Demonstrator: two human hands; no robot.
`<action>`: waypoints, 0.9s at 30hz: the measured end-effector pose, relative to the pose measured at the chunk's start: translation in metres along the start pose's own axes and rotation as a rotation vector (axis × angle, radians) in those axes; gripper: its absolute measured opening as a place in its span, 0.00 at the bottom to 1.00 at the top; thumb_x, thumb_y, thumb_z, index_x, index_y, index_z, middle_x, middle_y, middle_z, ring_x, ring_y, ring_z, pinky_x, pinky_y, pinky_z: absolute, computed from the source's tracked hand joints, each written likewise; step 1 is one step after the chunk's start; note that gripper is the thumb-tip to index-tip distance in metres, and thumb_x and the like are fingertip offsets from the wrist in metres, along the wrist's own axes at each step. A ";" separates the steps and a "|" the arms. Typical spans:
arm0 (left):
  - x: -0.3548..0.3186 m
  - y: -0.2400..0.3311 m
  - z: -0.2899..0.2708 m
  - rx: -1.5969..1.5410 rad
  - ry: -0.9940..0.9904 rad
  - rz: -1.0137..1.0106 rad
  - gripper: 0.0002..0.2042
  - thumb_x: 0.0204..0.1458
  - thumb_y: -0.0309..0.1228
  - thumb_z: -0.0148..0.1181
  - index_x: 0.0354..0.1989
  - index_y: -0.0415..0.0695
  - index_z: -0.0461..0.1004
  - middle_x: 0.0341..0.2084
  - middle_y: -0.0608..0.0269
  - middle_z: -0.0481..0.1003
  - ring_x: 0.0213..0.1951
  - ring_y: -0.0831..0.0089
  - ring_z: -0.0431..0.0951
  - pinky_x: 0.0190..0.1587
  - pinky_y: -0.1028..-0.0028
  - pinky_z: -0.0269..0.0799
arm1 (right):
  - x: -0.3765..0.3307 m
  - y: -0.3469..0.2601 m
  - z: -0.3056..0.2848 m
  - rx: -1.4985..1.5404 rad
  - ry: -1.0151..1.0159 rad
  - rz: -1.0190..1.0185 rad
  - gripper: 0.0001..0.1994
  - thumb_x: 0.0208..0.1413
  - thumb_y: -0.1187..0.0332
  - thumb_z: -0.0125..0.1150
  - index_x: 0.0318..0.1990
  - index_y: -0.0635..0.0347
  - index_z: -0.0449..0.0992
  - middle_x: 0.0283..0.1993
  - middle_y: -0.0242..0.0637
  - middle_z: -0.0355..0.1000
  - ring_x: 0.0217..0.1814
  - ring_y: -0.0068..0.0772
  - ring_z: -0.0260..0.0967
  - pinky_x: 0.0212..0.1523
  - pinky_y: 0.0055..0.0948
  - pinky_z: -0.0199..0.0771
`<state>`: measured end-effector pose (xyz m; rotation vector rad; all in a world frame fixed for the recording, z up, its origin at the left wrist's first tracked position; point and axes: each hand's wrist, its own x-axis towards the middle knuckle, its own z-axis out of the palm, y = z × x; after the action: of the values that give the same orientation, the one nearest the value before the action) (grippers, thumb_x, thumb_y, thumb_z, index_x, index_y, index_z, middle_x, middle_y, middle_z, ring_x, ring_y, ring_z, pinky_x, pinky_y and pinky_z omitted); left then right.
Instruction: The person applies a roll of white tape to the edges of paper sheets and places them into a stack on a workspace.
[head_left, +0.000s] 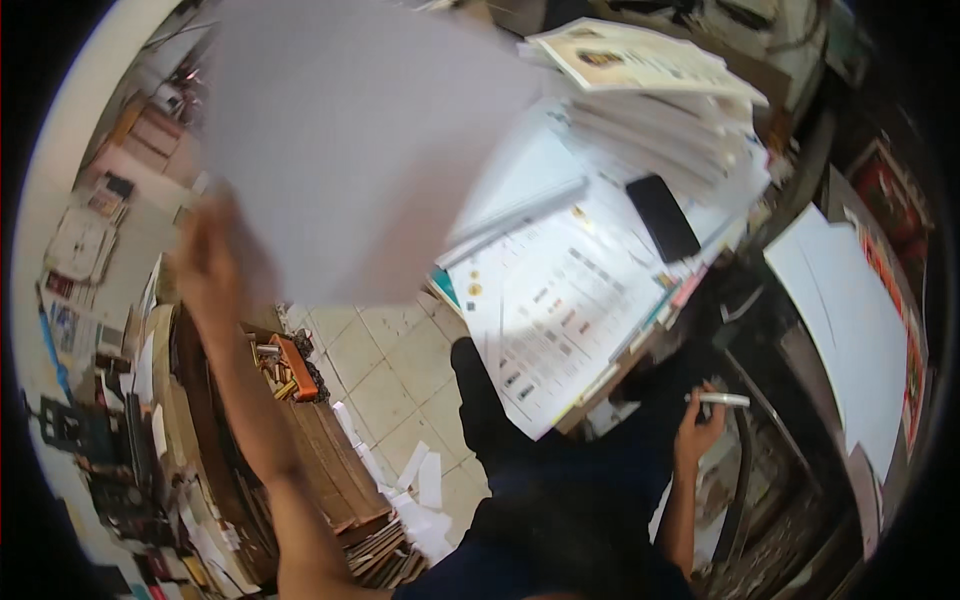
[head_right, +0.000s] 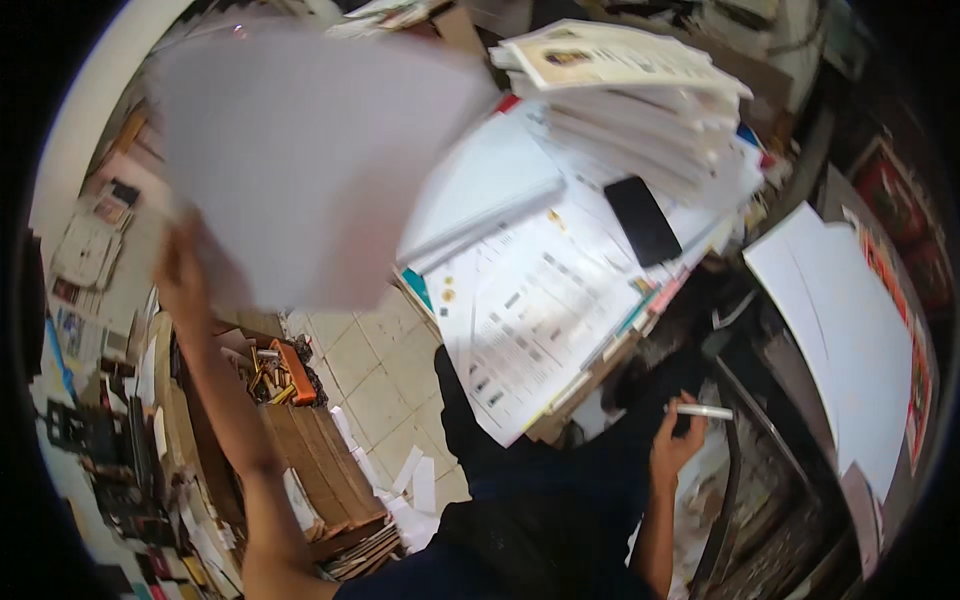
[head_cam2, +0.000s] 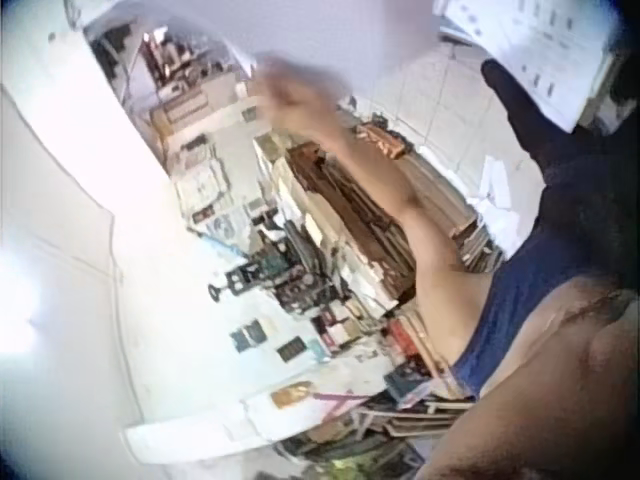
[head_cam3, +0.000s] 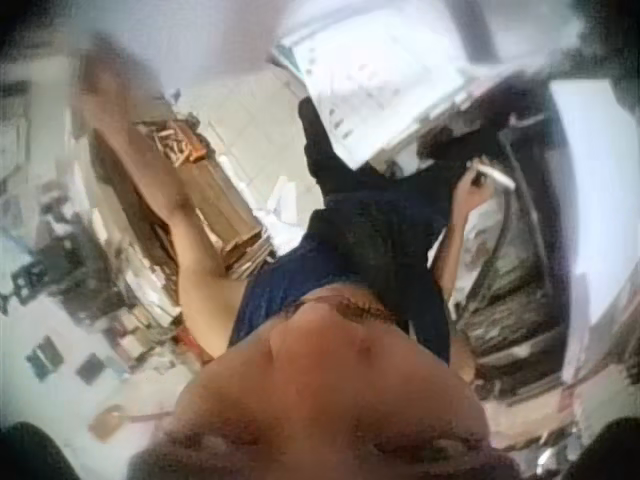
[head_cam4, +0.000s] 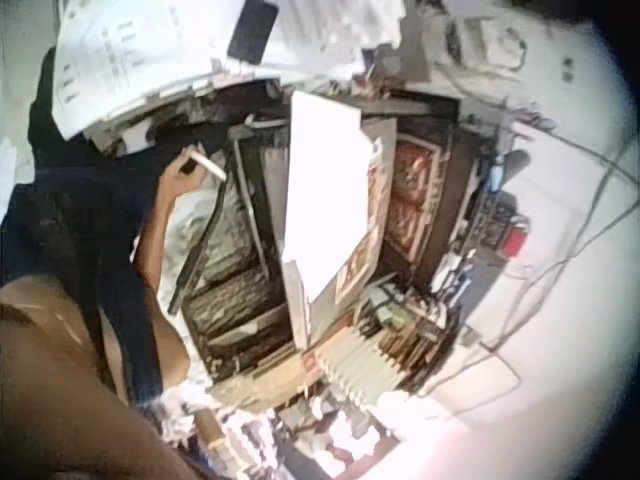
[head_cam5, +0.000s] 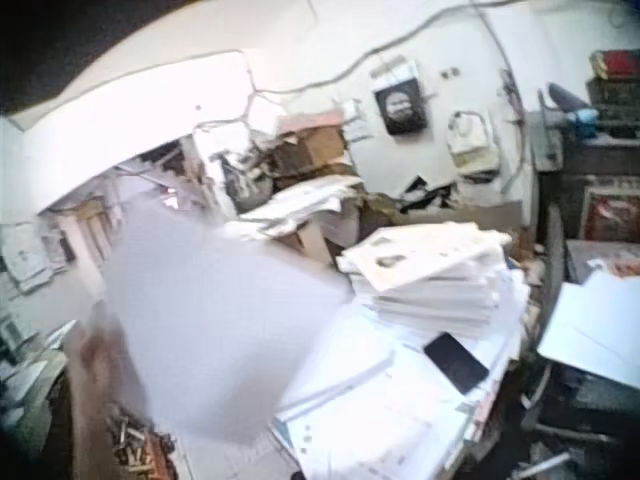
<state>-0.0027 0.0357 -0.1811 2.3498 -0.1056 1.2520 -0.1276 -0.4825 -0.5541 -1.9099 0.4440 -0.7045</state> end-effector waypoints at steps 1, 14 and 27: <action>0.046 0.010 -0.004 0.033 0.200 0.122 0.12 0.66 0.28 0.52 0.50 0.36 0.80 0.44 0.57 0.82 0.41 0.76 0.78 0.48 0.75 0.73 | 0.001 -0.011 -0.003 0.066 -0.006 0.061 0.11 0.62 0.75 0.61 0.50 0.67 0.77 0.44 0.40 0.75 0.45 0.30 0.72 0.49 0.30 0.74; 0.138 -0.172 0.130 0.517 -0.251 0.063 0.19 0.64 0.44 0.53 0.61 0.55 0.73 0.61 0.54 0.71 0.63 0.53 0.70 0.64 0.54 0.65 | -0.018 -0.028 -0.001 0.188 -0.043 0.085 0.18 0.65 0.73 0.59 0.61 0.69 0.69 0.45 0.43 0.75 0.46 0.29 0.72 0.49 0.28 0.73; -0.142 0.113 0.143 -0.567 -0.845 0.095 0.30 0.55 0.46 0.68 0.64 0.48 0.69 0.59 0.53 0.73 0.60 0.57 0.73 0.67 0.60 0.64 | 0.011 -0.108 0.037 0.972 -0.478 0.288 0.41 0.63 0.42 0.53 0.72 0.66 0.55 0.75 0.46 0.55 0.72 0.44 0.58 0.68 0.45 0.60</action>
<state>-0.0074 -0.1485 -0.3202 2.1891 -0.7372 0.1319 -0.0952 -0.4178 -0.4650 -0.9994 0.0317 -0.1751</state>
